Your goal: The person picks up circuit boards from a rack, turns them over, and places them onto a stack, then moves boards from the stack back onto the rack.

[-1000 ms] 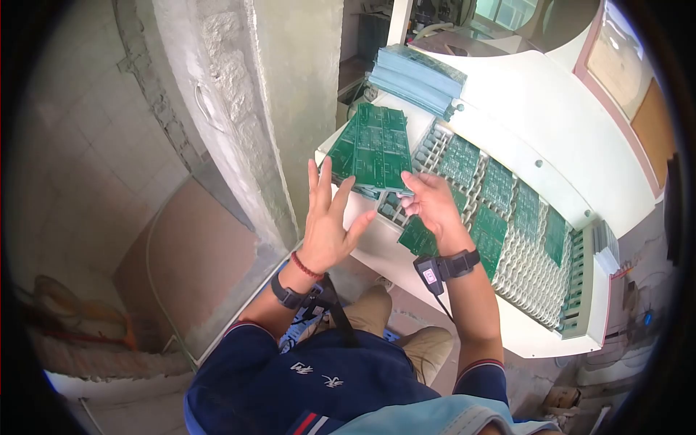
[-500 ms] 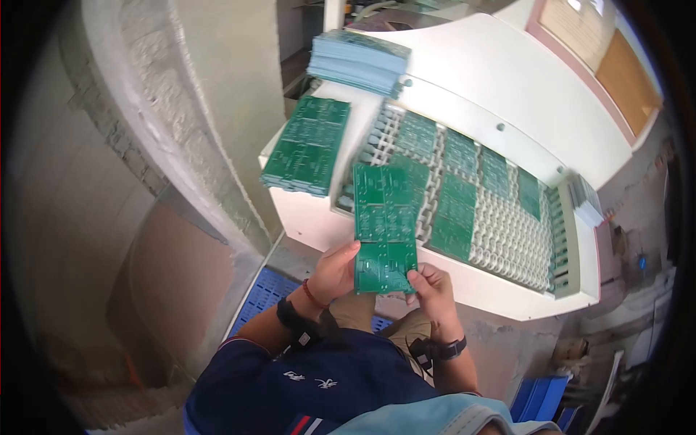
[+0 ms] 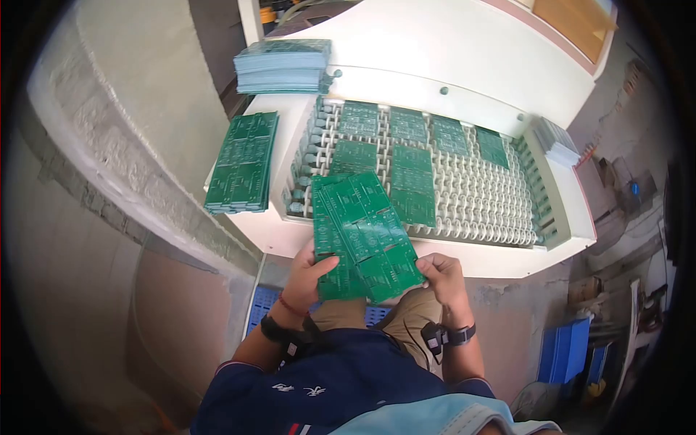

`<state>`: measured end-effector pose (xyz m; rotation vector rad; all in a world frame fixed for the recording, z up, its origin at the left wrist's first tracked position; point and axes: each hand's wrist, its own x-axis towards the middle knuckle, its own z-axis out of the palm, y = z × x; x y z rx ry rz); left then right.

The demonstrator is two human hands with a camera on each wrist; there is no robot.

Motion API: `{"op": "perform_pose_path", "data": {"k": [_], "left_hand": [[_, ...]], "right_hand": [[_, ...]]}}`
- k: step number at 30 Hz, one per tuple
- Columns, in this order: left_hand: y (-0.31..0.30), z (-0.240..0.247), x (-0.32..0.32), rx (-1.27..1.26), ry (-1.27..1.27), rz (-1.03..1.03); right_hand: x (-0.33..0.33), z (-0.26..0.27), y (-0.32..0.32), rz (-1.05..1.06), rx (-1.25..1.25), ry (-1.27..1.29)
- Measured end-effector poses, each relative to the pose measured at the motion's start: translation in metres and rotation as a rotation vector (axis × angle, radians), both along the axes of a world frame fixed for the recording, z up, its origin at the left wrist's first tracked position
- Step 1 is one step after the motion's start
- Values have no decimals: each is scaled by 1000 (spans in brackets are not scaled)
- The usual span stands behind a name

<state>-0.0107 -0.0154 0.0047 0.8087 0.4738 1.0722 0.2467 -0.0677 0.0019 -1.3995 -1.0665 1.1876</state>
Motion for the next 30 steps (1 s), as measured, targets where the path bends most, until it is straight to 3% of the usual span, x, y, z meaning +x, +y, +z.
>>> {"op": "perform_pose_path", "data": {"k": [3,7,11,12,13,15,17,22,25,27,30], "left_hand": [[2,-1,-8,-55,-5,2],[1,-2,-11,-12,-9,28],[0,-9,-14,-41,-12,-7],[-2,-10,-14,-59,-16,-10],[-3,-10,-15,-77,-19,-10],[-5,-12,-18,-60,-5,2],[-10,-15,-25,-61,13,20],[-9,-23,-38,-70,22,56],[-9,-27,-38,-56,25,36],[-9,-26,-35,-65,19,19],[-12,-15,-26,-91,2,-20]], "right_hand": [[23,10,3,-47,-33,18],[80,11,22,-347,70,-34],[135,11,53,-443,18,-412],[153,1,59,-422,-27,-676],[157,1,57,-430,-29,-677],[163,4,60,-545,92,-1082],[195,12,53,-619,82,-936],[257,7,41,-720,12,-1022],[263,7,37,-643,-188,-1212],[246,11,44,-635,-178,-1347],[181,29,58,-456,81,-1303]]}}
